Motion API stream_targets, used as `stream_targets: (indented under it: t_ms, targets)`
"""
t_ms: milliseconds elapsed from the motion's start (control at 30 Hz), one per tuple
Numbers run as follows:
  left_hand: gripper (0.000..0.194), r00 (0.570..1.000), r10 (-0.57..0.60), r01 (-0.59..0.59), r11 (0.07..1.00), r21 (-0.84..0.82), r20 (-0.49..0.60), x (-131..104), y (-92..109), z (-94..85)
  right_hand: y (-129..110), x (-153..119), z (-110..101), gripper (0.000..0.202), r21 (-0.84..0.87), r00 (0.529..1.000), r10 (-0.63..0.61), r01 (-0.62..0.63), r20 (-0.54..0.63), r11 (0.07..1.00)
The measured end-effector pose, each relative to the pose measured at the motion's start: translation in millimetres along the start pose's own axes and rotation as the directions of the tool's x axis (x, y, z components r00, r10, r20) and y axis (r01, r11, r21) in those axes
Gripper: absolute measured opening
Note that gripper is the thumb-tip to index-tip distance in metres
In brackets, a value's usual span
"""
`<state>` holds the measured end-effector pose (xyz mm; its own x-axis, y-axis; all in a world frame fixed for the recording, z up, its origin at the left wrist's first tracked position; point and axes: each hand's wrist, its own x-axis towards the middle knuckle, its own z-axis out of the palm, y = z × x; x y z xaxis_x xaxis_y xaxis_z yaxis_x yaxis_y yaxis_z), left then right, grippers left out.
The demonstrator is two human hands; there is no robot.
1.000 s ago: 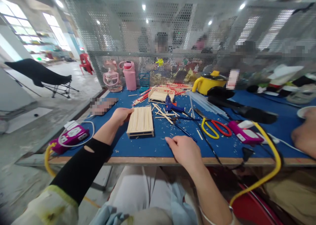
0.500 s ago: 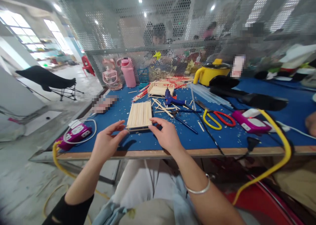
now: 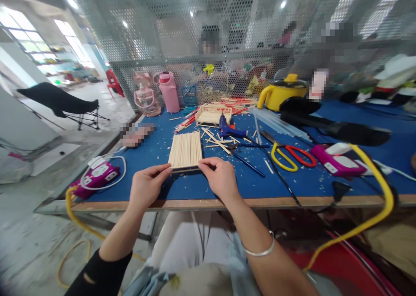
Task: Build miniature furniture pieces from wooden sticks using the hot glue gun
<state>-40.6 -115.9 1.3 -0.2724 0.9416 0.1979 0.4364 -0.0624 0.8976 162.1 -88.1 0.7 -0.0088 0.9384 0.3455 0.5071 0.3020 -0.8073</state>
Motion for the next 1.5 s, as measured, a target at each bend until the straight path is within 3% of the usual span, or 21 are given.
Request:
stream_targets:
  t_ms: [167, 300, 400, 500, 600, 667, 733, 867, 967, 1033, 1133, 1233, 1367, 1500]
  targets:
    - [0.025, 1.0, -0.02, 0.021, 0.999, -0.044, 0.013, -0.2, -0.5, 1.7, -3.3, -1.3, 0.5, 0.014, 0.023, 1.0, -0.03, 0.03, -0.009, 0.999]
    - [0.032, 0.995, -0.077, 0.092, 0.954, -0.285, 0.062, -4.5, 6.0, -4.5, -23.7, -17.7, -3.3, 0.012, 0.126, 0.991, -0.132, 0.126, 0.035, 0.984]
    - [0.034, 0.993, -0.107, 0.116, 0.886, -0.449, 0.045, -3.2, 10.6, -13.4, -46.6, -37.9, -7.4, 0.016, 0.217, 0.947, -0.28, 0.244, 0.156, 0.945]
    - [0.035, 0.986, -0.162, 0.159, 0.835, -0.527, 0.042, 10.1, 12.0, -21.9, -61.9, -52.9, -12.0, 0.033, 0.274, 0.892, -0.363, 0.29, 0.271, 0.917]
    - [0.036, 0.968, -0.197, 0.247, 0.845, -0.474, 0.154, 37.4, 10.0, -26.3, -61.1, -57.5, -17.9, 0.03, 0.243, 0.89, -0.329, 0.259, 0.315, 0.935]
    - [0.039, 0.932, -0.218, 0.319, 0.875, -0.365, 0.291, 60.1, 7.0, -25.7, -53.1, -56.7, -23.6, 0.011, 0.182, 0.911, -0.295, 0.251, 0.288, 0.951]
    - [0.04, 0.884, -0.227, 0.351, 0.9, -0.26, 0.408, 82.1, 3.7, -22.8, -42.6, -54.3, -31.9, 0.011, 0.105, 0.936, -0.261, 0.242, 0.237, 0.965]
    - [0.039, 0.819, -0.221, 0.364, 0.914, -0.181, 0.529, 113.7, 1.4, -15.2, -21.9, -35.9, -54.9, 0.024, -0.107, 0.989, -0.127, 0.134, 0.074, 0.985]
    - [0.038, 0.789, -0.205, 0.357, 0.92, -0.161, 0.579, 126.7, 3.4, -8.9, -6.6, 0.6, -68.0, 0.04, -0.342, 0.998, -0.064, 0.053, -0.022, 0.938]
    - [0.037, 0.774, -0.198, 0.363, 0.917, -0.165, 0.602, 131.1, 3.9, -4.3, 4.1, 31.8, -69.9, 0.041, -0.521, 0.998, -0.055, 0.056, 0.017, 0.852]
    - [0.036, 0.759, -0.182, 0.387, 0.899, -0.207, 0.625, 131.4, 1.3, 1.0, 18.0, 71.8, -63.6, 0.019, -0.713, 0.981, 0.047, 0.103, 0.187, 0.694]
    - [0.035, 0.756, -0.158, 0.403, 0.877, -0.261, 0.636, 126.9, -2.4, 1.0, 26.4, 90.8, -55.7, 0.011, -0.757, 0.956, 0.091, 0.16, 0.278, 0.634]
    - [0.04, 0.761, -0.147, 0.436, 0.837, -0.33, 0.632, 123.7, -1.7, -6.3, 32.2, 91.9, -56.5, 0.025, -0.765, 0.962, 0.073, 0.161, 0.262, 0.624]
    - [0.04, 0.743, -0.189, 0.474, 0.826, -0.305, 0.642, 127.3, 1.3, -12.1, 35.6, 89.6, -67.8, 0.028, -0.695, 0.974, 0.007, 0.157, 0.227, 0.702]
